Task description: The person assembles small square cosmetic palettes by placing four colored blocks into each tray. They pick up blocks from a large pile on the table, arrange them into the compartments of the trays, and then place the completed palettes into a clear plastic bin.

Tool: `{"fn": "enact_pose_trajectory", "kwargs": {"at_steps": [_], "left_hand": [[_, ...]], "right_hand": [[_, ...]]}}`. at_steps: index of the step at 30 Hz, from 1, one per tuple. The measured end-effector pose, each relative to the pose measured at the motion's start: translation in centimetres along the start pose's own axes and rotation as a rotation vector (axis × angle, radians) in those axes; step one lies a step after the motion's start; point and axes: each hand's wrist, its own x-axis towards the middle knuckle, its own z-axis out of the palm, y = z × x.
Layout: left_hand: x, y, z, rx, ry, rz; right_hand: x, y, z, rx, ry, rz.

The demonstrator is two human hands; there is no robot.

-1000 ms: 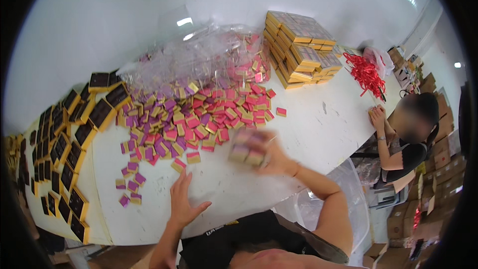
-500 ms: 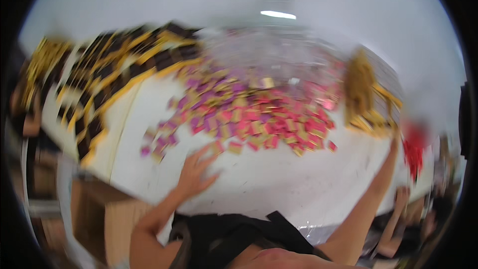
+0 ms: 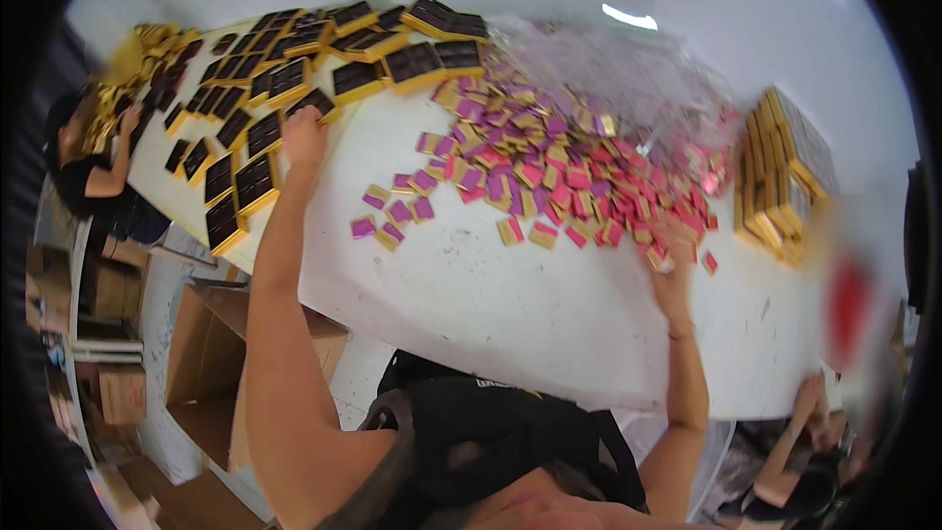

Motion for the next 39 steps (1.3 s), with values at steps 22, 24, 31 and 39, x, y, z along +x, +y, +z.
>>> {"fn": "enact_pose_trajectory", "kwargs": {"at_steps": [22, 24, 31, 39], "left_hand": [[-19.0, 29.9, -19.8, -1.035, -0.365, 0.284], [-17.2, 27.4, -19.7, -0.986, -0.575, 0.304], [-19.6, 28.1, -20.6, -0.94, -0.865, 0.307], [-21.9, 29.9, -19.1, -1.038, -0.671, 0.161]], "right_hand": [[-0.9, -8.0, 9.5, 0.031, -0.263, 0.185], [-0.8, -7.9, 8.9, 0.014, -0.285, 0.242], [-0.9, -8.3, 8.0, 0.561, -0.195, 0.516], [-4.6, -13.4, 7.5, 0.384, -0.178, 0.162]]}}
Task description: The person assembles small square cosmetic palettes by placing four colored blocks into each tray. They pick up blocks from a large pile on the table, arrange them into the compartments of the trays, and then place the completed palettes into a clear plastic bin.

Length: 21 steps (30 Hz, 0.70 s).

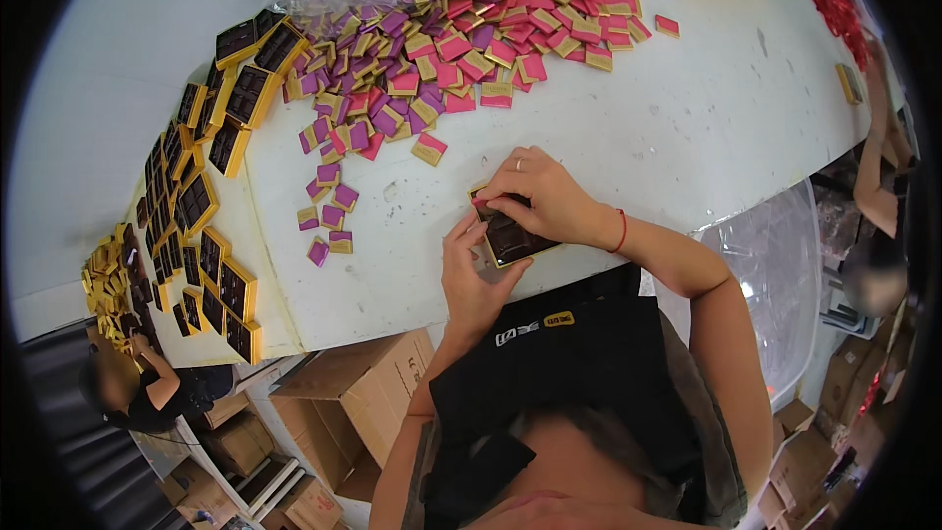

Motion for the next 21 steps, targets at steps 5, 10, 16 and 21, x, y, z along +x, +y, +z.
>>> {"fn": "enact_pose_trajectory", "kwargs": {"at_steps": [5, 10, 16, 21], "left_hand": [[0.3, 0.5, -0.2, 0.053, 0.017, 0.076], [1.1, -0.1, -0.3, 0.149, -0.153, 0.24], [1.7, 0.4, -0.6, 0.204, -0.159, 0.232], [1.5, -0.2, -0.7, 0.144, -0.145, 0.223]], "right_hand": [[-0.8, 0.4, -0.1, -0.234, -0.06, -0.176], [1.4, 0.7, -2.3, -0.233, -0.13, -0.244], [12.3, 4.6, 2.0, -0.525, 0.055, 0.024], [13.5, 5.7, 4.2, -0.561, -0.022, 0.055]]}}
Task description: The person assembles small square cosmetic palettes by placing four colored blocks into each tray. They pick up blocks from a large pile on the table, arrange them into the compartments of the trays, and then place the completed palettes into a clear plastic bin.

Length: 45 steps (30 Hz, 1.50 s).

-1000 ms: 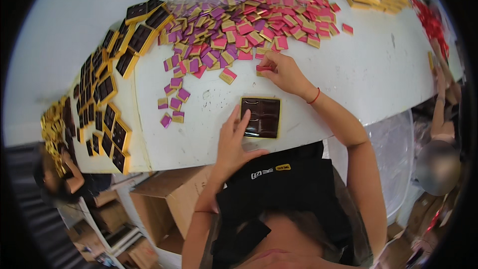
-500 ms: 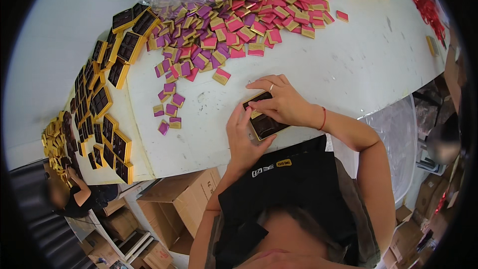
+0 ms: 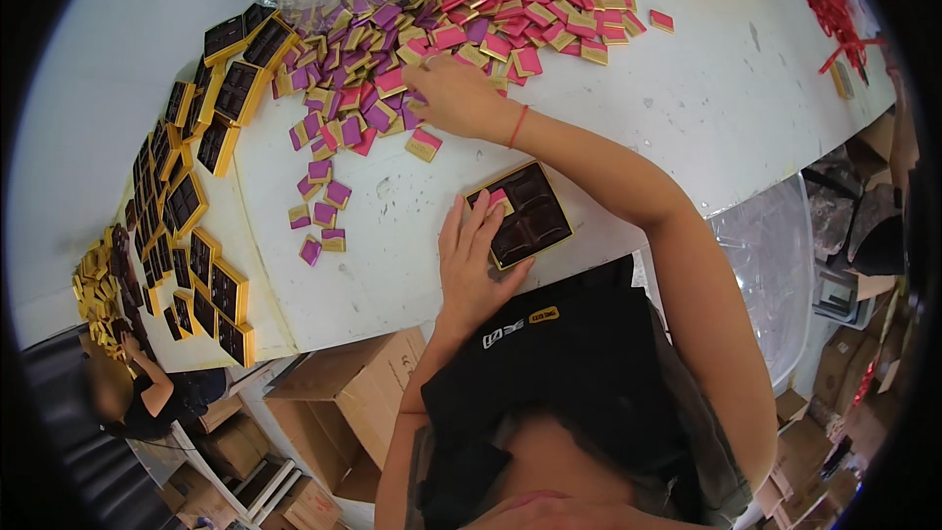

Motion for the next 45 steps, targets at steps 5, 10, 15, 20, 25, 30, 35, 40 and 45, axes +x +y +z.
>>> {"fn": "enact_pose_trajectory", "kwargs": {"at_steps": [5, 10, 15, 20, 25, 30, 35, 40, 45], "left_hand": [[-0.1, 0.0, -0.1, -0.029, 0.004, -0.01], [0.2, 0.2, 0.0, -0.023, 0.004, -0.018], [0.1, 0.0, 0.2, -0.038, 0.01, -0.03], [0.3, 0.2, 0.1, -0.048, 0.017, -0.033], [0.2, 0.7, 0.0, -0.036, 0.018, -0.062], [0.1, 0.2, -0.1, -0.058, 0.006, -0.052], [0.4, 0.3, -0.1, -0.095, 0.014, -0.057], [0.1, -0.3, 0.1, -0.133, 0.053, -0.058], [0.1, 0.0, 0.0, -0.129, 0.055, -0.061]], "right_hand": [[-5.2, 2.1, -4.5, 0.838, -0.045, 0.14], [-12.6, 2.0, -9.6, 0.781, -0.232, -0.025], [-14.5, 0.5, -8.8, 0.712, -0.153, -0.028], [-16.1, 1.5, -7.8, 0.346, 0.05, -0.264], [-17.1, 1.9, -8.7, 0.197, 0.042, -0.364], [-10.8, 4.2, -6.6, 0.195, 0.199, -0.162], [-6.0, 6.0, -5.1, 0.089, 0.183, -0.005], [-8.4, 2.7, -9.5, 0.811, -0.232, 0.35], [-16.9, -1.3, -9.8, 0.828, -0.028, 0.191]]}}
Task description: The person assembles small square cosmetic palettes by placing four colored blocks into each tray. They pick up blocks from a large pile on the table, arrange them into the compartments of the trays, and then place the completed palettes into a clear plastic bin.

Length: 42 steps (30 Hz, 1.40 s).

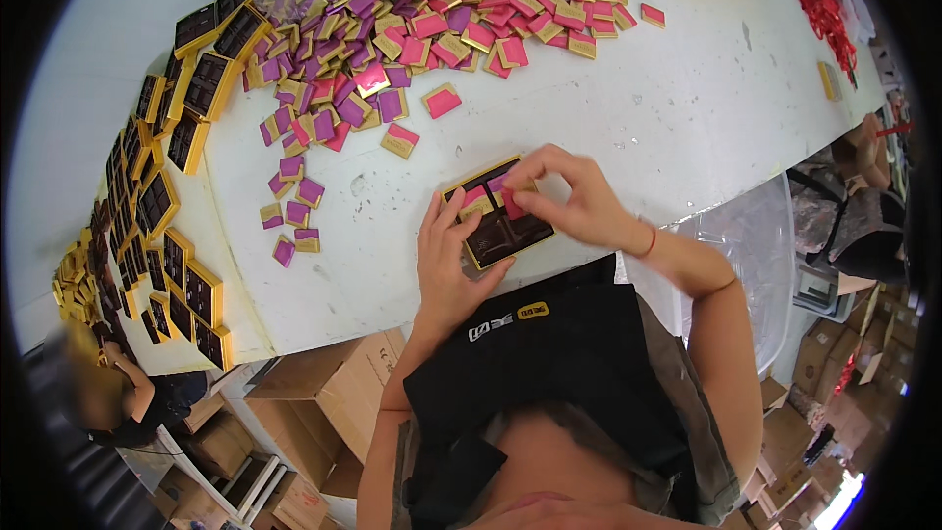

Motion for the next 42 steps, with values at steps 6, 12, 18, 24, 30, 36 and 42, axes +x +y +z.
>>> {"fn": "enact_pose_trajectory", "kwargs": {"at_steps": [6, 12, 18, 24, 30, 36, 42], "left_hand": [[0.2, 0.1, 0.1, 0.016, 0.002, -0.008], [0.1, 0.1, 0.0, 0.024, -0.006, -0.016], [0.2, 0.1, 0.0, -0.004, -0.007, -0.009], [0.4, 0.0, -0.7, 0.045, -0.065, 0.009], [6.8, -6.4, -6.3, 0.412, 0.042, 0.175], [13.3, -11.2, -8.5, 0.602, 0.079, 0.054], [11.6, -8.7, -9.4, -0.222, 0.199, -0.352]], "right_hand": [[-5.7, 1.8, 5.2, -0.058, 0.45, 0.099], [-5.2, 1.5, 4.9, -0.529, 0.477, -0.084], [-4.5, 0.6, 1.7, -0.481, 0.169, -0.039], [-3.9, -0.1, 0.5, -0.654, -0.042, -0.221], [-4.8, 1.1, 0.0, -0.606, -0.157, -0.283], [-5.1, 1.6, 0.6, -0.486, -0.053, -0.234], [-5.0, 1.6, 0.5, -0.511, -0.035, -0.225]]}}
